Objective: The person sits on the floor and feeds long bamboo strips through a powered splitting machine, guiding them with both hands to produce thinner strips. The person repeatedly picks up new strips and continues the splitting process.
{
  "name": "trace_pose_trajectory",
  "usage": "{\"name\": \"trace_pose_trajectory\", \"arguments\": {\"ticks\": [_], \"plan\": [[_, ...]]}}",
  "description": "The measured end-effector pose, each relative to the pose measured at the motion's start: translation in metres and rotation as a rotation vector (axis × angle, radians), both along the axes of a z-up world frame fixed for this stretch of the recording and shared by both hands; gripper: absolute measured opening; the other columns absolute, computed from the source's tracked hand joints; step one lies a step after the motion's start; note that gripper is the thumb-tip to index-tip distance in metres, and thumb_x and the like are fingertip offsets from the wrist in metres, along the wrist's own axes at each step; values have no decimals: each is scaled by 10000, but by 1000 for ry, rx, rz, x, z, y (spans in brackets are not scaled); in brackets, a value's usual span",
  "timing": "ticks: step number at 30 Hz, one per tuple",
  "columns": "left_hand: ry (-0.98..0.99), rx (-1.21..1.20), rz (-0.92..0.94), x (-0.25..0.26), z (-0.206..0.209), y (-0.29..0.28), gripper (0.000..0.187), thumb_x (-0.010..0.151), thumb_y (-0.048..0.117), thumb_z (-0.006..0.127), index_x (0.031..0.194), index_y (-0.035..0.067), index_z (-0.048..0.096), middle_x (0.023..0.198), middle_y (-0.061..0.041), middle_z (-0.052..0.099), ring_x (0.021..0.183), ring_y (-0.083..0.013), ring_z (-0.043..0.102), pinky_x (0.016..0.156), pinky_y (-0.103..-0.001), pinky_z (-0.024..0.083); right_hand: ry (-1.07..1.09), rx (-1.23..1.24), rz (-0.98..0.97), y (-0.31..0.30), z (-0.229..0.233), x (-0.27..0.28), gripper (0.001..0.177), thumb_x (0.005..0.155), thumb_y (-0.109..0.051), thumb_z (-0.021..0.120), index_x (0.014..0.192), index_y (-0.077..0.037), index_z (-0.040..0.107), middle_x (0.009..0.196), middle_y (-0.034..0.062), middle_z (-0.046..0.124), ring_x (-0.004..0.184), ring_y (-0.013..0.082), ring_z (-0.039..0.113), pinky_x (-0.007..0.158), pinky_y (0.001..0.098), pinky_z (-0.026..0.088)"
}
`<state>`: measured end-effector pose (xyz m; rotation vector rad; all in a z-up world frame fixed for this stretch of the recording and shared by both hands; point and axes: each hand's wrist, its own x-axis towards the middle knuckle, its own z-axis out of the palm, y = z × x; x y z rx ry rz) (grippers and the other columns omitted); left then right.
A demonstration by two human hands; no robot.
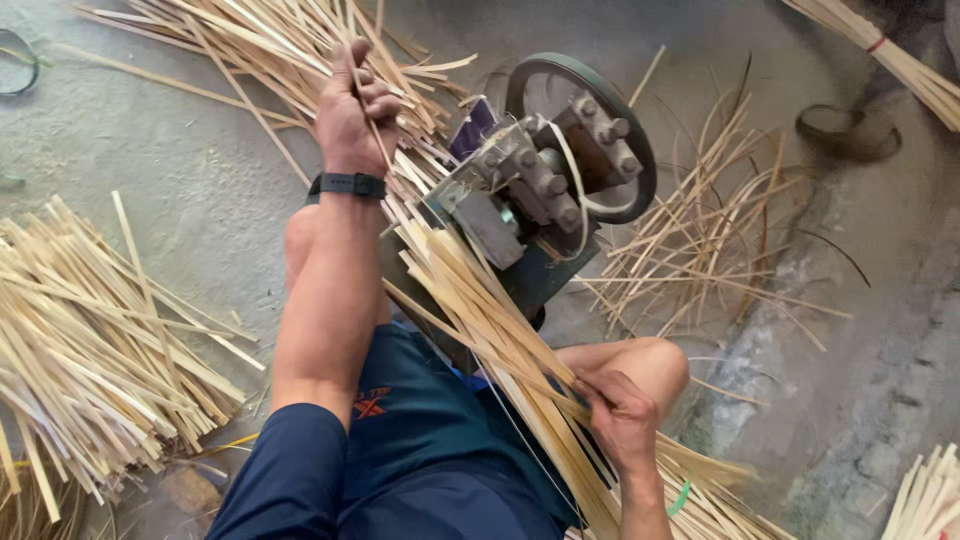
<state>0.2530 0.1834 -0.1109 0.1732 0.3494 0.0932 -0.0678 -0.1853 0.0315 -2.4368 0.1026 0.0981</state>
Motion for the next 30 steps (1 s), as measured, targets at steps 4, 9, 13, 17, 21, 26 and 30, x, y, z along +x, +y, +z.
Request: {"name": "trace_pose_trajectory", "arguments": {"ticks": [4,9,13,17,21,26,30], "plan": [[1,49,29,4,-9,1,420,991,324,691,1236,-9,619,777,25,472,603,-68,461,483,-202,405,-23,-42,12,0,1,1,115,829,-17,744,943,-15,733,928,120,738,855,248,734,768,316,584],[132,1257,420,10,-36,14,683,1026,252,856,1352,-163,423,1139,-170,630,975,-236,634,791,-360,537,-97,-87,3,-5,5,-11,154,797,14,749,932,-24,686,915,115,735,860,282,712,781,362,554],[241,1363,341,10,-43,12,828,987,282,965,1459,-130,423,1310,-103,600,1195,-143,614,970,-243,513,-68,14,-43,-21,9,-12,223,775,39,761,988,-21,728,866,96,742,786,233,718,731,330,559],[214,927,58,5,-27,7,730,910,272,830,1431,-24,414,1057,-78,681,917,-140,670,649,-260,550,-217,-19,61,-32,9,-20,164,772,2,808,907,-85,772,839,64,746,787,192,721,742,298,558],[267,960,-46,-3,-9,-5,643,923,296,814,1397,26,473,1038,-36,671,867,-99,638,632,-241,562,-299,-39,-35,-45,17,-24,194,841,-27,803,1027,-60,755,895,70,737,805,171,706,743,283,554],[273,974,-85,-10,4,-10,584,942,282,798,1377,29,502,1040,-25,663,853,-97,643,645,-238,578,-169,-180,-178,-81,44,-23,280,812,-108,821,1091,-114,795,835,53,695,726,170,622,628,279,505],[234,969,-108,-15,11,-14,504,972,246,773,1361,27,538,1054,-25,679,861,-92,654,663,-230,586,-150,-341,-268,-87,50,-14,171,925,-123,808,1096,-113,810,794,64,662,672,159,605,632,306,475]]}}
